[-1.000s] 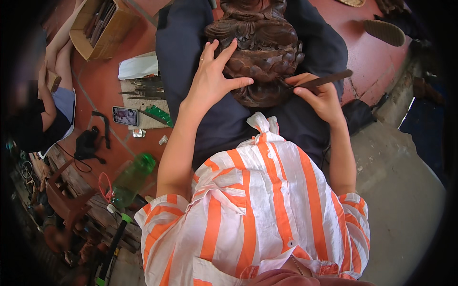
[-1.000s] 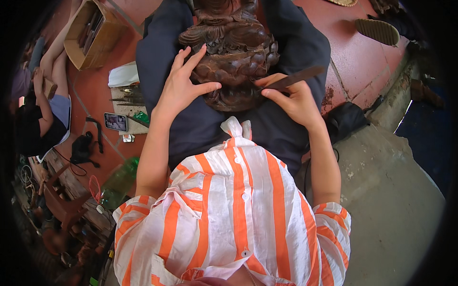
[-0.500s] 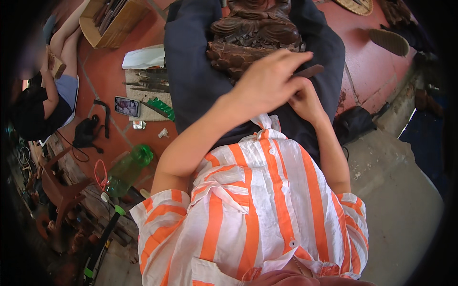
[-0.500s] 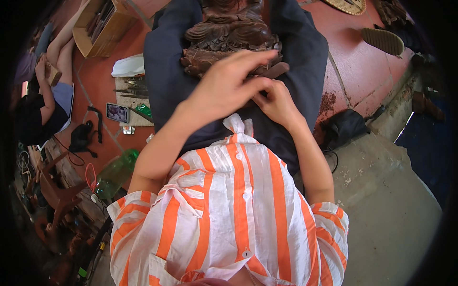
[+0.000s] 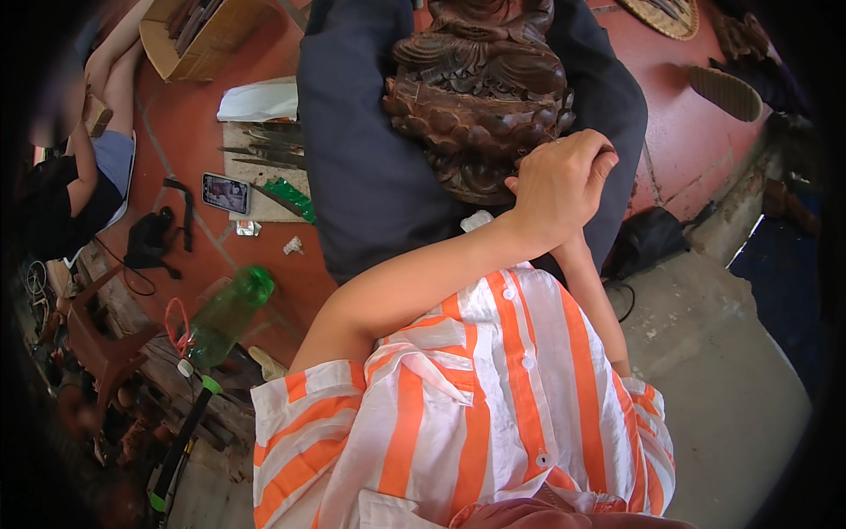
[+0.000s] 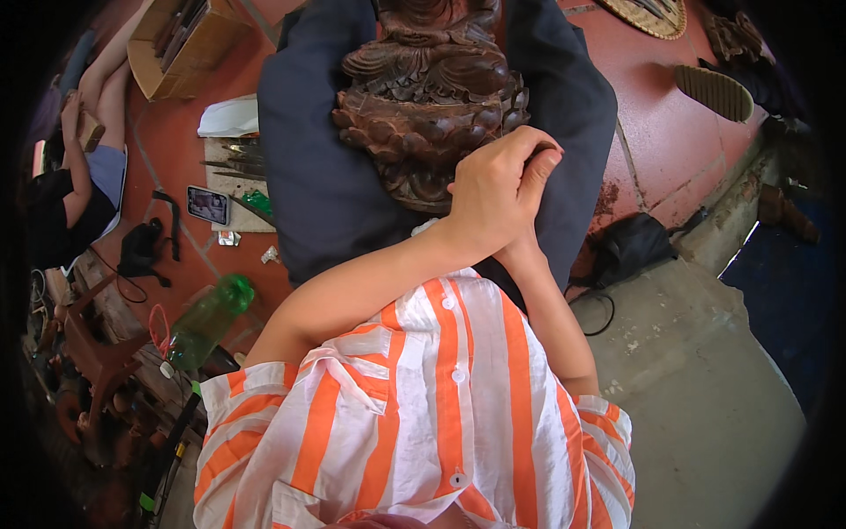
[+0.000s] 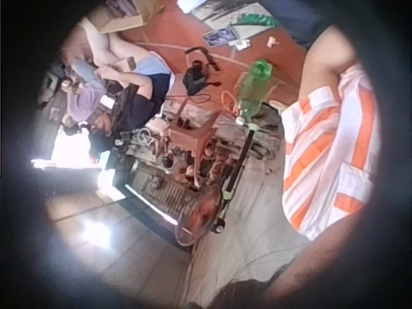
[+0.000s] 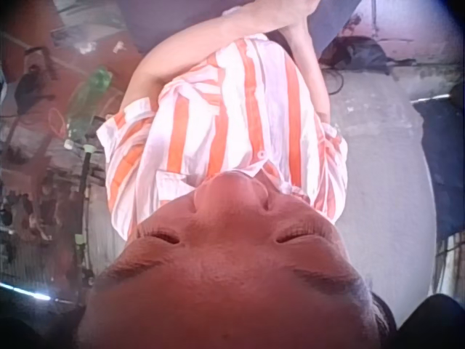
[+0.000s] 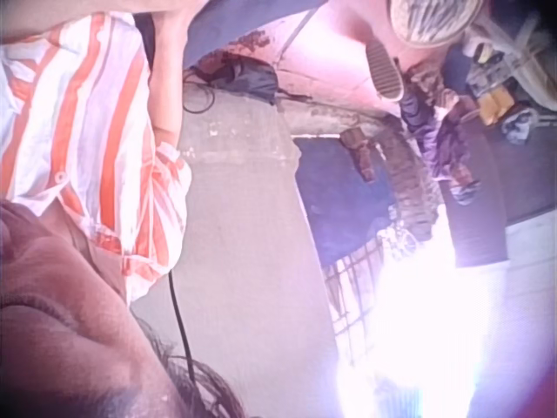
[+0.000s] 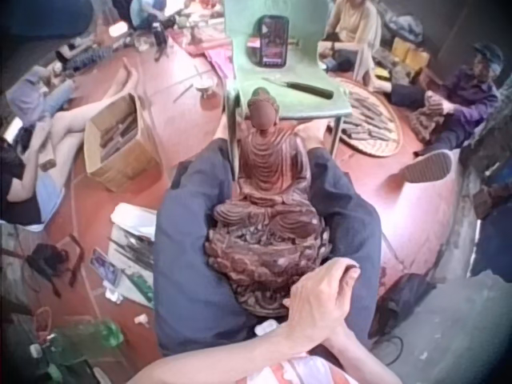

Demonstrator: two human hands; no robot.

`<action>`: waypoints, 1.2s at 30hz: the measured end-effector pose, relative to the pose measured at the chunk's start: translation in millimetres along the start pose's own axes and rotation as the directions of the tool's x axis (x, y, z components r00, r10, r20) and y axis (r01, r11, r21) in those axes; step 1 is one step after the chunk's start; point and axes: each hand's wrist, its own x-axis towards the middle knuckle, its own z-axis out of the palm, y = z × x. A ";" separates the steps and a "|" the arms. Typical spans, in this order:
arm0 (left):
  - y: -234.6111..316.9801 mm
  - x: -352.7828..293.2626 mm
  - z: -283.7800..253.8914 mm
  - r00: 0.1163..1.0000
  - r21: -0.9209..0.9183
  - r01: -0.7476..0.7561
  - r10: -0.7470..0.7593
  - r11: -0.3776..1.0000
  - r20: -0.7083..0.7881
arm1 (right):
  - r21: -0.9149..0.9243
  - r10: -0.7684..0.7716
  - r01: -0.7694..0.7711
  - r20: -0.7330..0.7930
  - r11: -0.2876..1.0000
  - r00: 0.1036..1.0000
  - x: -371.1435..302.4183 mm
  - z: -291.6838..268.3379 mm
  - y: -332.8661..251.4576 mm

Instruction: The person carves a wooden statue resting on their lap using a small carving tool. They hold the statue with one hand and carefully shape its surface with the tool in the other hand.

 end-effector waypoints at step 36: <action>-8.6 5.1 0.3 0.998 -0.059 0.054 -0.052 0.997 0.035 | -0.069 -0.019 0.015 -0.067 0.998 0.998 4.6 10.4 -1.7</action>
